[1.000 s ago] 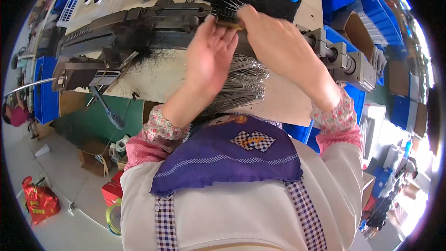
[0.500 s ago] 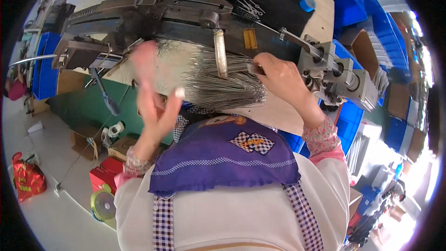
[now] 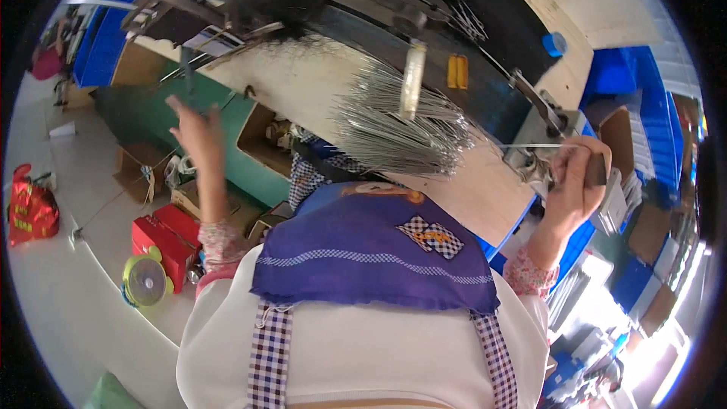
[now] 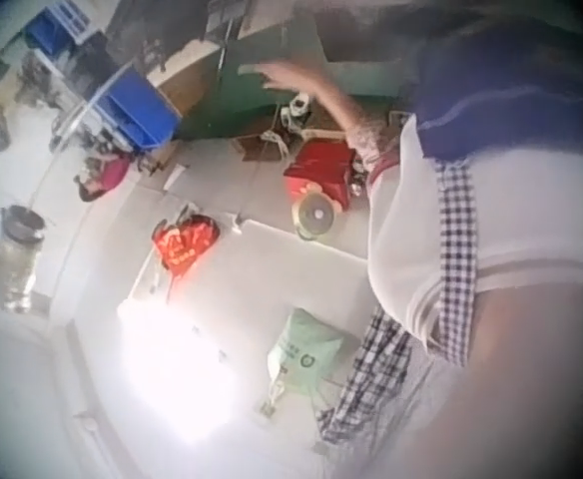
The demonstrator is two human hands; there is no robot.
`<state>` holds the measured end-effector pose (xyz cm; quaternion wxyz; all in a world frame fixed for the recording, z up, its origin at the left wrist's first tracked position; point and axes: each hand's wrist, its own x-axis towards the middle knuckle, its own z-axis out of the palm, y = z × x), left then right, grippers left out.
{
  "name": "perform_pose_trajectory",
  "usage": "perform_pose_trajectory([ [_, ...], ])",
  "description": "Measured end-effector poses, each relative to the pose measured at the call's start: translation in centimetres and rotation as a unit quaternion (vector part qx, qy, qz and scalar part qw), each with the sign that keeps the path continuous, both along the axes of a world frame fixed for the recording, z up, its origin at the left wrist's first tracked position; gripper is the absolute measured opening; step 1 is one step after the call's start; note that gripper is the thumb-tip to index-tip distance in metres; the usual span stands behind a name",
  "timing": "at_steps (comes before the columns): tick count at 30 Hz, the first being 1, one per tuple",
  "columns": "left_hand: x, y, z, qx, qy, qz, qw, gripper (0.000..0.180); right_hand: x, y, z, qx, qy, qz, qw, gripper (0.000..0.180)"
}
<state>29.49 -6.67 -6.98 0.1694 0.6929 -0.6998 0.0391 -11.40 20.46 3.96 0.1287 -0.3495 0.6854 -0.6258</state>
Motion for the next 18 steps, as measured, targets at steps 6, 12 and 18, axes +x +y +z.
perform_pose_trajectory([
  [6,-15.9,7.4,10.6,0.214,0.339,-0.535,0.744,0.073,2.0,-5.4,1.4,0.071,0.024,0.101,0.992,0.008],
  [12,-18.5,6.8,9.1,0.465,0.430,-0.447,0.631,0.027,2.4,-10.5,3.7,0.023,0.174,0.226,0.958,0.017],
  [18,-20.0,9.0,5.1,0.508,0.551,-0.346,0.564,0.027,-1.9,-7.4,-2.2,0.093,0.454,0.118,0.878,0.011],
])
